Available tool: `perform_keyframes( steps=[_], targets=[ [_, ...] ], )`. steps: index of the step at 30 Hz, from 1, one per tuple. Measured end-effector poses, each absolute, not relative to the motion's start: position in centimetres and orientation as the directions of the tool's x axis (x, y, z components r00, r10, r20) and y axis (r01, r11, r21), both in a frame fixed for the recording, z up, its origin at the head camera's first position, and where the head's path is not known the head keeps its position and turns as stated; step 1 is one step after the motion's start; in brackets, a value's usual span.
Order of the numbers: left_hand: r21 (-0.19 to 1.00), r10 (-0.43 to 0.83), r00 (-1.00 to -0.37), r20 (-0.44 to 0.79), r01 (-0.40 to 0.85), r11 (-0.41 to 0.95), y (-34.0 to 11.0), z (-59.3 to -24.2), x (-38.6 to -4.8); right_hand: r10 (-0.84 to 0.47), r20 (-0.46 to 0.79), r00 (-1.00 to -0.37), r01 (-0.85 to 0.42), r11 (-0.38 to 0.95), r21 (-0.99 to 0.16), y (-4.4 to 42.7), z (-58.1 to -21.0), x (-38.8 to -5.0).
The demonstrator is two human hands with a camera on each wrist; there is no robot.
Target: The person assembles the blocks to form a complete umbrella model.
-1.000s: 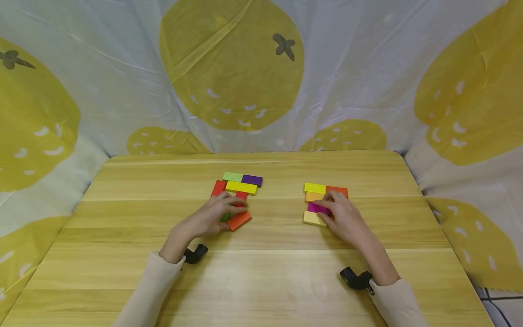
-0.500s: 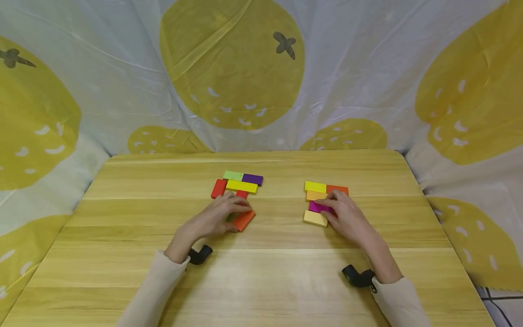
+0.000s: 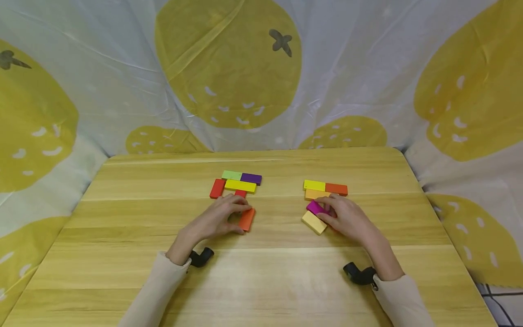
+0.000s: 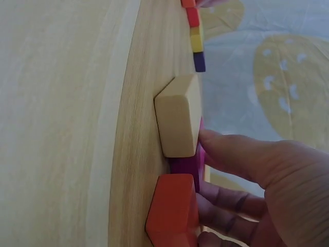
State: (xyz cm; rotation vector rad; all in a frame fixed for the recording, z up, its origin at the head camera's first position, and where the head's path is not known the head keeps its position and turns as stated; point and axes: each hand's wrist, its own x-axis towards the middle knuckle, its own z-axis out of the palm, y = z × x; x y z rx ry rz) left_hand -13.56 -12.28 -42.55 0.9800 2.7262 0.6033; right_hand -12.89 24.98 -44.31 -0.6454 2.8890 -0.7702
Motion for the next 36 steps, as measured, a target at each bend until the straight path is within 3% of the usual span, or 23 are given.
perform_keyframes(
  steps=[16,25,36],
  targets=[
    [0.495,0.661,-0.747,-0.065,0.551,0.671,-12.1,-42.4,-13.4,-0.465,-0.036,-0.884,-0.374,0.754,-0.54,25.6,-43.8,-12.5],
    [0.467,0.679,-0.731,-0.066,0.579,0.669,-11.6,-42.3,-13.2,-0.561,-0.028,-0.827,-0.42,0.651,-0.632,25.7,-43.7,-12.4],
    [0.502,0.701,-0.71,-0.062,0.585,0.637,-12.0,-42.3,-13.3,-0.563,-0.011,-0.826,-0.436,0.651,-0.622,26.2,-43.7,-12.5]
  ],
)
